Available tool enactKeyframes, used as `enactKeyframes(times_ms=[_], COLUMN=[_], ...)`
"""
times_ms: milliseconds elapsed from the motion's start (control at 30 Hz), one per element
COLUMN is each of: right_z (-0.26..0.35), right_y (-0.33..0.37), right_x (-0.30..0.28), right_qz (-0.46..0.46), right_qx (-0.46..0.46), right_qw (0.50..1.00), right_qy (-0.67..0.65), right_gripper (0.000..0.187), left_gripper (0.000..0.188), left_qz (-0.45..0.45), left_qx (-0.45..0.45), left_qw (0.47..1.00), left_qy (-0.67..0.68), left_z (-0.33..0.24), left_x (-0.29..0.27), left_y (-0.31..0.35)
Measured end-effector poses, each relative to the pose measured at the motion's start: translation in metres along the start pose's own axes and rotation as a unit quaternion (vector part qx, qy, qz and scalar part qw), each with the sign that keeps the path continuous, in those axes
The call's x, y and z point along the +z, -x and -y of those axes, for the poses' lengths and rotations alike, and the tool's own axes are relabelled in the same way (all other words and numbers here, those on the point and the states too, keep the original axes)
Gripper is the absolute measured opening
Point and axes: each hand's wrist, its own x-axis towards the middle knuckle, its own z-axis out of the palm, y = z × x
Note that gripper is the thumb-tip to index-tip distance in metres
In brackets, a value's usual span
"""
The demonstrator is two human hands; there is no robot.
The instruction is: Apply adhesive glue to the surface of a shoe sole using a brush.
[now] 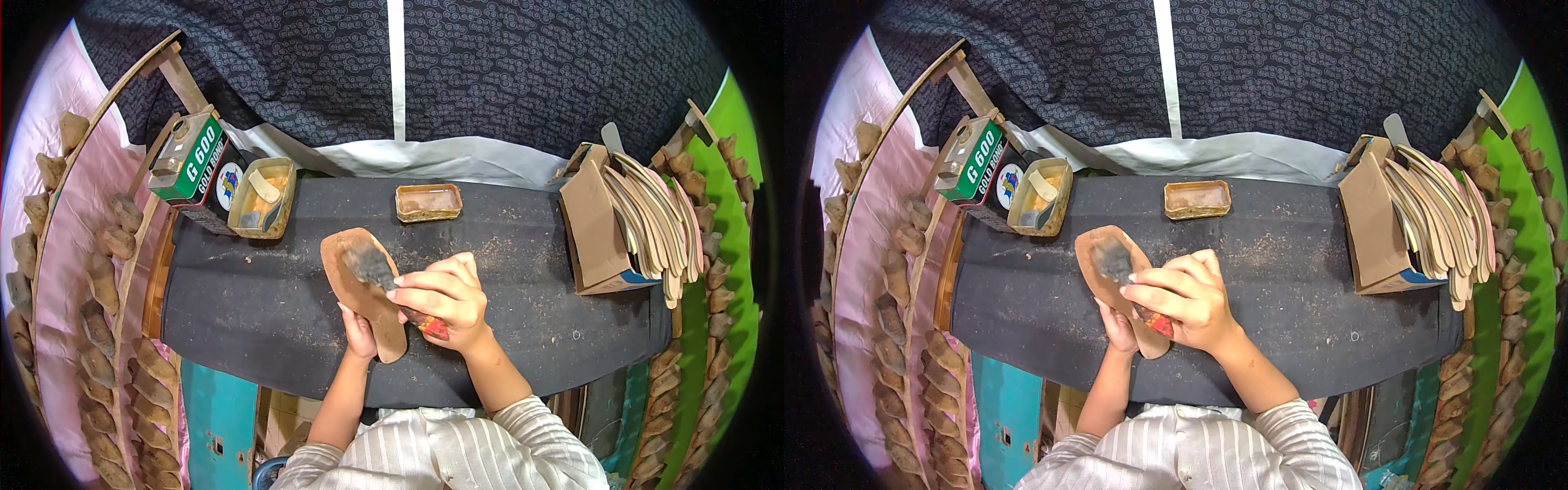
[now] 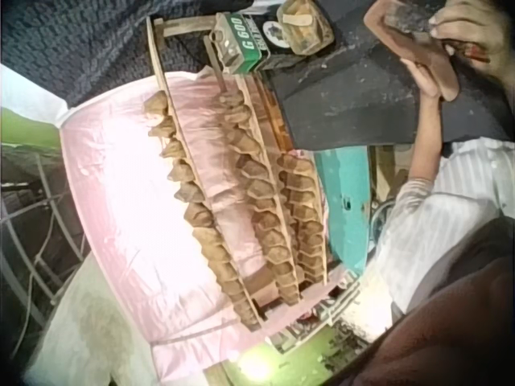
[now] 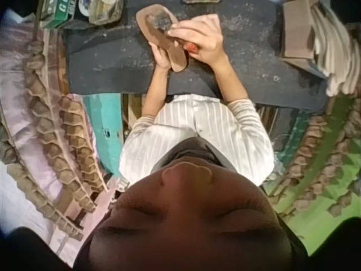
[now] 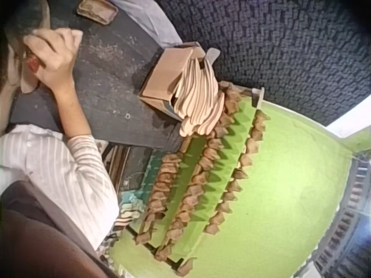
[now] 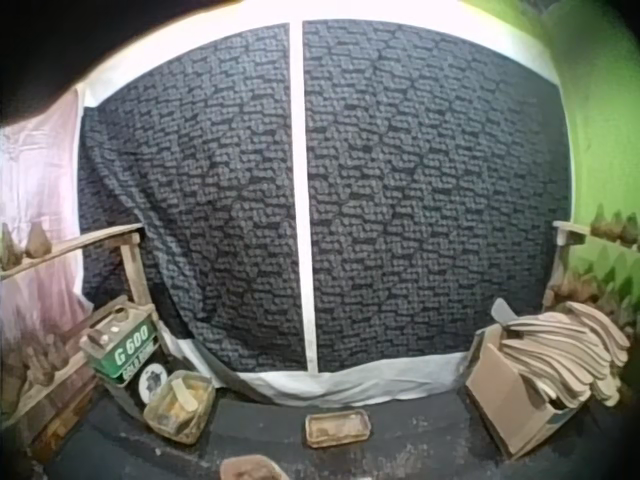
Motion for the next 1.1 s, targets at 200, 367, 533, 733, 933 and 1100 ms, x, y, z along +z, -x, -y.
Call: enactKeyframes(times_ms=[200,367,533,733,933,1100], right_z=[0.002,-0.003,-0.001,-0.012,-0.009,-0.011], right_y=[-0.002,-0.001,-0.003,-0.001,-0.004,-0.004], right_x=[0.0,-0.002,-0.002,-0.004,-0.016,-0.008], right_qz=[0.04,0.016,0.054,-0.014,0.043,0.009], right_qx=[0.012,0.013,0.019,0.001,0.028,0.02], right_qw=[0.999,1.0,0.998,1.0,0.998,0.999], right_qy=[0.011,-0.01,0.009,0.018,0.028,0.029], right_gripper=[0.03,0.029,0.027,0.028,0.025,0.029], left_gripper=[0.061,0.069,0.067,0.078,0.081,0.081], left_qz=[-0.307,-0.128,-0.261,-0.265,-0.236,-0.209], left_qx=[-0.008,-0.018,-0.022,-0.031,-0.047,-0.053], left_qw=[0.939,0.978,0.953,0.956,0.968,0.976], left_qy=[-0.155,-0.165,-0.15,-0.124,-0.07,-0.037], left_z=[0.004,-0.004,0.001,-0.003,-0.005,-0.003], left_x=[0.014,0.015,0.008,0.021,0.014,0.016], left_y=[-0.001,-0.005,-0.002,-0.012,-0.01,-0.009])
